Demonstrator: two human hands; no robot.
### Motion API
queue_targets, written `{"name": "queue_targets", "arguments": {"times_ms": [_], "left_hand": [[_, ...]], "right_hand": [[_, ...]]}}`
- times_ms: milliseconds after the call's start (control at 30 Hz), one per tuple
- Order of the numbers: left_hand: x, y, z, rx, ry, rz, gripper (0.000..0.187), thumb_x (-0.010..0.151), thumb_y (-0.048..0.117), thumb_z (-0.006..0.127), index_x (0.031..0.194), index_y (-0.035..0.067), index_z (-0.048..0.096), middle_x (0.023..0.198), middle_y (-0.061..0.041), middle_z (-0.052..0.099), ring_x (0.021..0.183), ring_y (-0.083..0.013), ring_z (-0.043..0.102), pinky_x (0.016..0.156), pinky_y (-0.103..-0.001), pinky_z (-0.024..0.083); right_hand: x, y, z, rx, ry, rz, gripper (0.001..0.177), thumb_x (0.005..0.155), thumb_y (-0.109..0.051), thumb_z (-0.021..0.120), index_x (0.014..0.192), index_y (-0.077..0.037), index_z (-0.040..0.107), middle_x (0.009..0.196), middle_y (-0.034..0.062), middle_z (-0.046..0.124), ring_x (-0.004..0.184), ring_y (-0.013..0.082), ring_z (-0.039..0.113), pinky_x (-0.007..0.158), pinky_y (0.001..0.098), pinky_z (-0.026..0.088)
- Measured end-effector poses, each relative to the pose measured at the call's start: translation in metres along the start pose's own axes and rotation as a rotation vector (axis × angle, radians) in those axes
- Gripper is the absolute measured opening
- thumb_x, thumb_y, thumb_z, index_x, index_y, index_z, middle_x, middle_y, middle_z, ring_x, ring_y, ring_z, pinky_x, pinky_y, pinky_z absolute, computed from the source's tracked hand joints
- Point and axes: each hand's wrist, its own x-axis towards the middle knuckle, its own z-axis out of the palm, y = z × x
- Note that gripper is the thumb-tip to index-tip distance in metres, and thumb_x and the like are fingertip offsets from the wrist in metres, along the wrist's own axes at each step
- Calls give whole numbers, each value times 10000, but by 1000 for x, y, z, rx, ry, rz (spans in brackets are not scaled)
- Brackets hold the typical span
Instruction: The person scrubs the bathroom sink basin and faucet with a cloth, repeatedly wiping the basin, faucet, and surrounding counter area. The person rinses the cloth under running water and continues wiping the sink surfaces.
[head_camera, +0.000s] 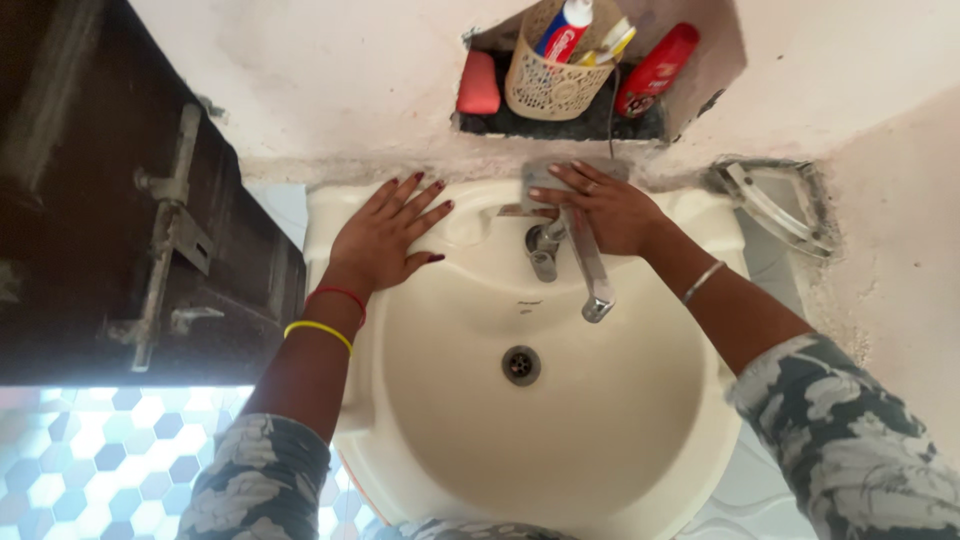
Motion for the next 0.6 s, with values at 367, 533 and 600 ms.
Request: {"name": "queue_targets", "arguments": {"times_ms": [367,533,600], "left_hand": [[3,-1,1,5,-62,-23,766,949,653,411,1596,268,269,1684,5,201,1558,-254,110,1262,-423,80],[3,2,-2,8,-56,-31,773,939,657,421,1592,269,277,1678,8,215,1555,-246,119,1262,-421,85],[3,1,-3,-2,-54,-37,774,933,658,430,1588,272,282,1678,7,220,1553,-243,127,1263,-422,91]], "right_hand": [[-79,-9,8,-181,105,191,587,837,-163,632,1423,-140,593,1640,59,358,1539,384,252,1251,485,272],[-24,-23,15,-136,-19,128,346,931,-212,625,1252,-88,657,1636,3,388,1575,333,255,1307,472,212],[-19,-20,14,-52,33,99,338,938,-153,603,1260,-80,674,1647,3,403,1563,334,268,1294,464,202]]}}
